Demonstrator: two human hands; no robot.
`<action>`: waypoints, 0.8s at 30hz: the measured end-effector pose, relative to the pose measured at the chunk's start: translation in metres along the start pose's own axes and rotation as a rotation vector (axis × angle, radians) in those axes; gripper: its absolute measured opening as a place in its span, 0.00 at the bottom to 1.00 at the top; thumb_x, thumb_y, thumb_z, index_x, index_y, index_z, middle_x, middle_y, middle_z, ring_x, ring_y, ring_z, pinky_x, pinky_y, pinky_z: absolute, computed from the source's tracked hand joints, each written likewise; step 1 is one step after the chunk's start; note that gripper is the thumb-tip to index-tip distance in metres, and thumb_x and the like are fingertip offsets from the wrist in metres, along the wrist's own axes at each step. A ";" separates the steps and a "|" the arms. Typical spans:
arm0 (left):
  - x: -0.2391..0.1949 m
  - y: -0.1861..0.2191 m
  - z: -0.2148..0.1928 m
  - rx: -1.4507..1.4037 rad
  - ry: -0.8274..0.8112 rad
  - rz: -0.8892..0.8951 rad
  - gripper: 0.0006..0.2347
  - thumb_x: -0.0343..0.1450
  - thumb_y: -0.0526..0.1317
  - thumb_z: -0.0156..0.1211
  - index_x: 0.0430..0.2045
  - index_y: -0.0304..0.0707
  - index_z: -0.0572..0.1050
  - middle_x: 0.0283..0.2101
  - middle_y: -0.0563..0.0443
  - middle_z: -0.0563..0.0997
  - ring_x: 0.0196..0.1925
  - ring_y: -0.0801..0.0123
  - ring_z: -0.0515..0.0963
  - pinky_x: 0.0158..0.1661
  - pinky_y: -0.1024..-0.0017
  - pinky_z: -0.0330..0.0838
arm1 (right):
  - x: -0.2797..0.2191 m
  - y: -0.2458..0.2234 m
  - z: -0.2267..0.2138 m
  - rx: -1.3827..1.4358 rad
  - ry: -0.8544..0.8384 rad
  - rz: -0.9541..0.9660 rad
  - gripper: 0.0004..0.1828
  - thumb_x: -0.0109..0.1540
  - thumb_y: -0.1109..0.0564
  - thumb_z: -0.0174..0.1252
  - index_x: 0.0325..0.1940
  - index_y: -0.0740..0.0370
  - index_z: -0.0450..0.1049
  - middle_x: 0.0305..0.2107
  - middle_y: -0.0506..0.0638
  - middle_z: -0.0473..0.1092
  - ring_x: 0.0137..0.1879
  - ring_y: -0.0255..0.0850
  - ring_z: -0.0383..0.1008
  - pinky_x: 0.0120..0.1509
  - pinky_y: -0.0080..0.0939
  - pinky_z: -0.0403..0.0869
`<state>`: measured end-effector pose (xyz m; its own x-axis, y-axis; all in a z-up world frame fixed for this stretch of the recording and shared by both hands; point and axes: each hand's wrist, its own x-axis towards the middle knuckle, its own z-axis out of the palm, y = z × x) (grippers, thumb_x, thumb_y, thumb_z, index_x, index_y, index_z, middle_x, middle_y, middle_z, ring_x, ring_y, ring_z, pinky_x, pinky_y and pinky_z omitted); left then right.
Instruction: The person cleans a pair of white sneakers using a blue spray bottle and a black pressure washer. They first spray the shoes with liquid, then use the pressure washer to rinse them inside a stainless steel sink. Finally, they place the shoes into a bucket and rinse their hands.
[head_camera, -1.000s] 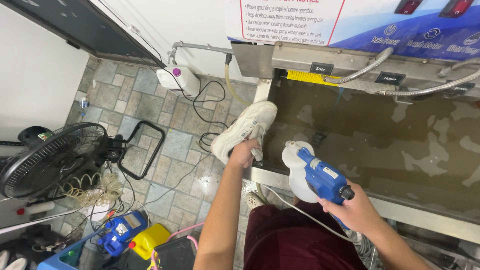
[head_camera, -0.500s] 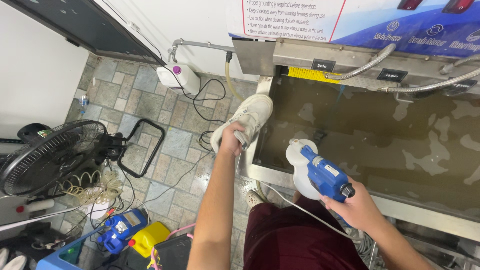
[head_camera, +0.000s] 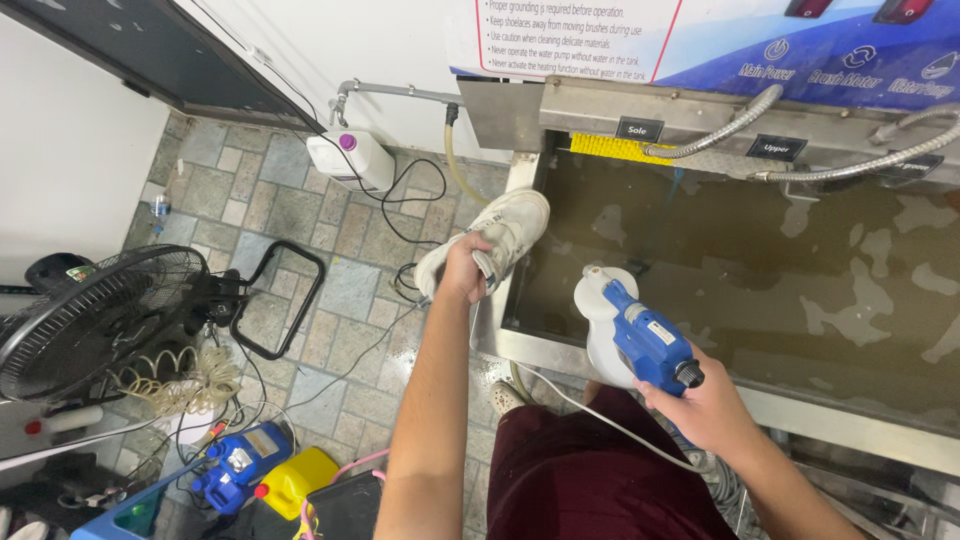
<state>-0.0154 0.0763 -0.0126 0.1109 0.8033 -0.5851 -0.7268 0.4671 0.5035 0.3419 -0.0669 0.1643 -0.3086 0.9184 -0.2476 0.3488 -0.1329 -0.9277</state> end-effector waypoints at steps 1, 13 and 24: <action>-0.001 -0.001 0.000 -0.015 -0.014 0.005 0.17 0.63 0.36 0.50 0.44 0.24 0.74 0.38 0.38 0.81 0.36 0.54 0.82 0.39 0.63 0.79 | -0.002 0.001 0.000 0.004 0.000 0.022 0.14 0.55 0.63 0.64 0.45 0.64 0.73 0.23 0.47 0.77 0.27 0.34 0.79 0.34 0.36 0.77; 0.007 -0.007 -0.007 -0.066 -0.036 0.057 0.17 0.63 0.34 0.50 0.44 0.24 0.74 0.40 0.38 0.81 0.40 0.53 0.81 0.43 0.63 0.78 | 0.003 0.010 -0.001 -0.004 0.005 0.063 0.14 0.55 0.63 0.64 0.45 0.64 0.73 0.22 0.48 0.77 0.28 0.35 0.79 0.36 0.37 0.77; 0.006 -0.005 -0.004 -0.060 -0.013 0.042 0.16 0.63 0.35 0.51 0.42 0.25 0.74 0.37 0.39 0.80 0.35 0.55 0.80 0.39 0.62 0.77 | 0.003 0.014 0.000 0.010 0.003 0.054 0.14 0.55 0.63 0.63 0.45 0.64 0.73 0.23 0.48 0.77 0.28 0.34 0.80 0.36 0.37 0.78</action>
<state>-0.0140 0.0776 -0.0210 0.0878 0.8269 -0.5555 -0.7701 0.4101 0.4887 0.3461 -0.0657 0.1502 -0.2872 0.9109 -0.2964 0.3555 -0.1860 -0.9160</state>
